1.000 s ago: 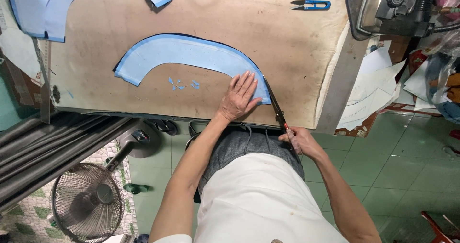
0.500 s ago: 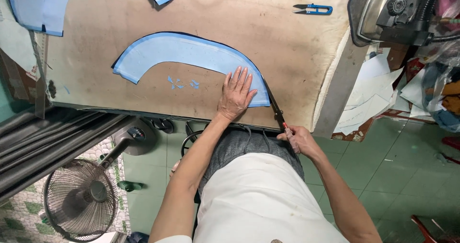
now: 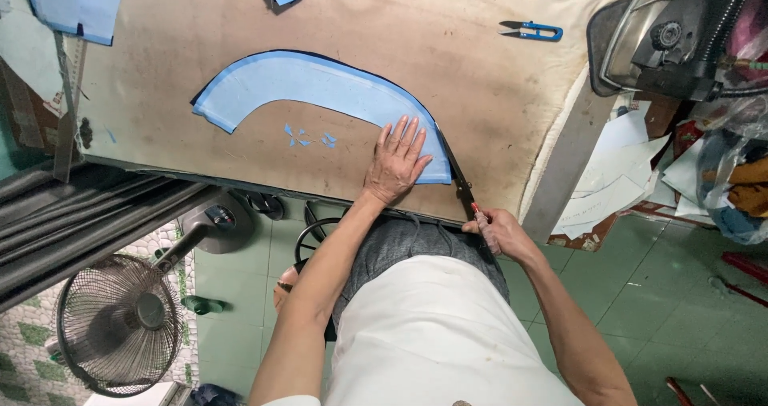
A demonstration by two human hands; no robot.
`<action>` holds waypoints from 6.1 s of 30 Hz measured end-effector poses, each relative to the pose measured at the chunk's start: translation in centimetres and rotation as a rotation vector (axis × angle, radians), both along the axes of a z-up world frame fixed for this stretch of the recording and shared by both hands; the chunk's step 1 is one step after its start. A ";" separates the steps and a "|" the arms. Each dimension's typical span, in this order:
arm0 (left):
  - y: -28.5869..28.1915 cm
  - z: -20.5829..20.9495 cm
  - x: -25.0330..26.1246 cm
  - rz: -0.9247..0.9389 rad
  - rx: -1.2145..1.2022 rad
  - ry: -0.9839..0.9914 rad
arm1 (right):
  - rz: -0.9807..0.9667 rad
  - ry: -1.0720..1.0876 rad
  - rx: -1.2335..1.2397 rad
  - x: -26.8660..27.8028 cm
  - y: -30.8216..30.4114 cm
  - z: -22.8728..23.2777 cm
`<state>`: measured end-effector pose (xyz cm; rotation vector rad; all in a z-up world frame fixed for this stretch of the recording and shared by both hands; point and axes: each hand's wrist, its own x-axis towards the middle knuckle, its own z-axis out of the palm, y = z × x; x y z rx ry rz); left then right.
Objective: The person uses large shears to cut curved shapes from light blue fabric pieces on a workbench. They trim the edges of the fabric, occasionally repositioning the pieces to continue cutting along the desired lines.
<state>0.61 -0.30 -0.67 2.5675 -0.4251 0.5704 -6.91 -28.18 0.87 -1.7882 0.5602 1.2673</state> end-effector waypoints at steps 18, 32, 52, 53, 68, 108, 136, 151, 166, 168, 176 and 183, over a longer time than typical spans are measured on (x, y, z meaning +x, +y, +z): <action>0.1 0.1 0.0 -0.001 -0.008 0.030 | 0.088 0.005 0.022 1.9 -2.2 -2.1; 0.2 0.0 0.0 0.010 0.024 0.037 | 0.123 -0.006 0.040 3.8 -1.4 -0.5; 0.6 0.1 0.9 0.051 0.002 0.031 | 0.164 -0.016 0.066 7.7 -0.1 1.4; 1.1 0.2 1.6 0.083 0.033 0.033 | 0.168 -0.019 0.067 8.1 0.0 1.6; 1.7 0.2 3.1 0.161 0.059 -0.018 | 0.234 0.031 0.074 10.0 1.3 2.4; 2.2 1.3 3.4 0.228 0.007 -0.008 | 0.376 0.064 0.066 17.5 4.3 5.9; 2.6 1.3 3.2 0.247 0.001 -0.002 | 0.421 0.053 0.052 20.9 4.9 7.2; 2.6 1.1 3.3 0.256 0.007 -0.002 | 0.531 0.106 0.062 22.9 7.6 8.5; 4.6 -0.7 4.0 0.399 -0.090 -0.134 | 0.560 0.086 0.071 24.4 9.3 9.7; 6.4 -1.3 4.4 0.500 0.019 -0.096 | 0.596 0.085 0.057 24.7 10.5 11.7; 6.9 0.3 5.3 0.545 0.031 -0.092 | 0.672 0.026 0.062 24.4 9.7 9.7; 7.1 0.5 5.5 0.547 0.017 -0.106 | 0.645 0.011 0.062 24.5 8.9 7.9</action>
